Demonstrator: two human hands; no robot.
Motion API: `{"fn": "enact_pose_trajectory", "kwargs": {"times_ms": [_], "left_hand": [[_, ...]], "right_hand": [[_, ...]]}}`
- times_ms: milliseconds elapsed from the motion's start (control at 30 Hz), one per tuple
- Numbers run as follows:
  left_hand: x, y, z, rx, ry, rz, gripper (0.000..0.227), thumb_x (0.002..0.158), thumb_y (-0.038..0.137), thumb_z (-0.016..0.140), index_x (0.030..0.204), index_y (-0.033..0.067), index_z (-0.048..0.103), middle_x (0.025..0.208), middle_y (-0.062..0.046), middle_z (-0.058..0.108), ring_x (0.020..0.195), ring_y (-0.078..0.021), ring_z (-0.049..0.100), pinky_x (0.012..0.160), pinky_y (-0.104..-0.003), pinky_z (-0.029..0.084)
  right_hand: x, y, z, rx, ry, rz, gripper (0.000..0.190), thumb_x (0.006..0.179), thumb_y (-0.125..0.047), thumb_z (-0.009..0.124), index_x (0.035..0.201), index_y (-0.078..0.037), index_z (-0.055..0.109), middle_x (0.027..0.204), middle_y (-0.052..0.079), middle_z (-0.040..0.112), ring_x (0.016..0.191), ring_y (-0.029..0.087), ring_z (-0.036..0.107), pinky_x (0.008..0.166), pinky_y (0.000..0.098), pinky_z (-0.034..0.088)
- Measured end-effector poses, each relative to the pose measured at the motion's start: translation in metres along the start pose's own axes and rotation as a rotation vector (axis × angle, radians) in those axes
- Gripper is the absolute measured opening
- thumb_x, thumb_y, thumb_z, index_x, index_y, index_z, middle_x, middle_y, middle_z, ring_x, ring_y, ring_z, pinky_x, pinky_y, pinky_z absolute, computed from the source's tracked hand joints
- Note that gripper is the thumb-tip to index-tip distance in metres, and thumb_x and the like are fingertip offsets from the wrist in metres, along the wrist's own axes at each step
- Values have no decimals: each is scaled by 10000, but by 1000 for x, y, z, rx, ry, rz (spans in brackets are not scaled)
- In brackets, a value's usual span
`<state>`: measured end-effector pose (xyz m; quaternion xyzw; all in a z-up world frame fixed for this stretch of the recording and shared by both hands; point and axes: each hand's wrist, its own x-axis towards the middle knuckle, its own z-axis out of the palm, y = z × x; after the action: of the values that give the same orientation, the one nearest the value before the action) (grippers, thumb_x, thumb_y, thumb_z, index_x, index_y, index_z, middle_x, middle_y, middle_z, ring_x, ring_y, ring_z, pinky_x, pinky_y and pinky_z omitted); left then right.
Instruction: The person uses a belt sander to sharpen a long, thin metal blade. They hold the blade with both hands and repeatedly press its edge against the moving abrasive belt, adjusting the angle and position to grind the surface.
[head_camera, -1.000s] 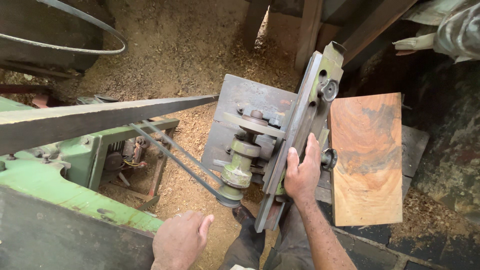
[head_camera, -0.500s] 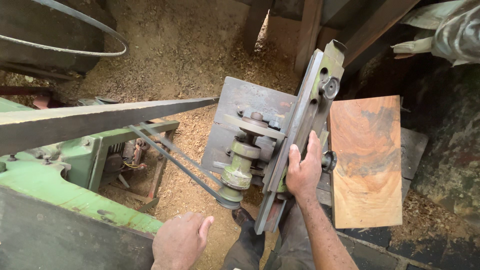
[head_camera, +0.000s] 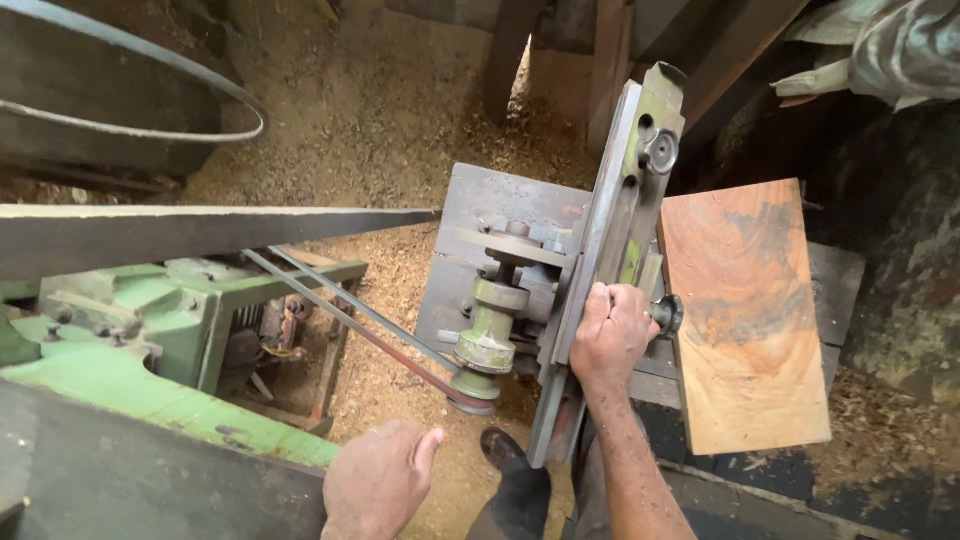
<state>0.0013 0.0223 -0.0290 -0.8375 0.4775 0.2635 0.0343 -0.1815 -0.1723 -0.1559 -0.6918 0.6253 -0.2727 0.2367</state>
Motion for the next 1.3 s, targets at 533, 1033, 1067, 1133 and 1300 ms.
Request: {"fn": "enact_pose_trajectory", "kwargs": {"times_ms": [533, 1033, 1067, 1133, 1300], "left_hand": [[3, 9, -16, 21, -112, -56, 337, 889, 482, 651, 772, 169, 698, 769, -96, 693, 690, -342, 689, 608, -473, 534], [3, 10, -17, -3, -49, -41, 310, 873, 458, 679, 769, 168, 717, 691, -98, 698, 675, -336, 690, 596, -461, 532], [3, 11, -18, 4, -47, -38, 310, 872, 461, 680, 773, 171, 723, 699, -98, 700, 679, -336, 693, 600, -460, 534], [4, 12, -19, 17, -43, -33, 310, 872, 468, 680, 779, 177, 734, 714, -98, 705, 687, -335, 697, 609, -458, 539], [5, 13, -22, 14, -121, -95, 309, 880, 479, 663, 828, 184, 739, 773, -86, 713, 695, -326, 700, 625, -450, 544]], "right_hand": [[-33, -9, -6, -26, -21, 83, 204, 1050, -237, 558, 956, -60, 597, 1000, 117, 611, 984, 334, 571, 952, 497, 339], [-78, -11, -16, -18, -34, 82, 188, 1021, -248, 584, 970, -67, 597, 970, 118, 603, 993, 332, 576, 951, 492, 347], [-80, -11, -18, -16, -36, 81, 184, 1019, -246, 585, 968, -69, 596, 969, 116, 601, 994, 333, 575, 953, 492, 347], [-85, -10, -19, -12, -39, 80, 176, 1017, -242, 587, 963, -74, 592, 967, 112, 597, 995, 333, 573, 955, 492, 346], [-100, -10, -23, -21, -84, 87, 172, 995, -230, 594, 956, -63, 573, 950, 117, 571, 955, 327, 555, 953, 500, 336]]}}
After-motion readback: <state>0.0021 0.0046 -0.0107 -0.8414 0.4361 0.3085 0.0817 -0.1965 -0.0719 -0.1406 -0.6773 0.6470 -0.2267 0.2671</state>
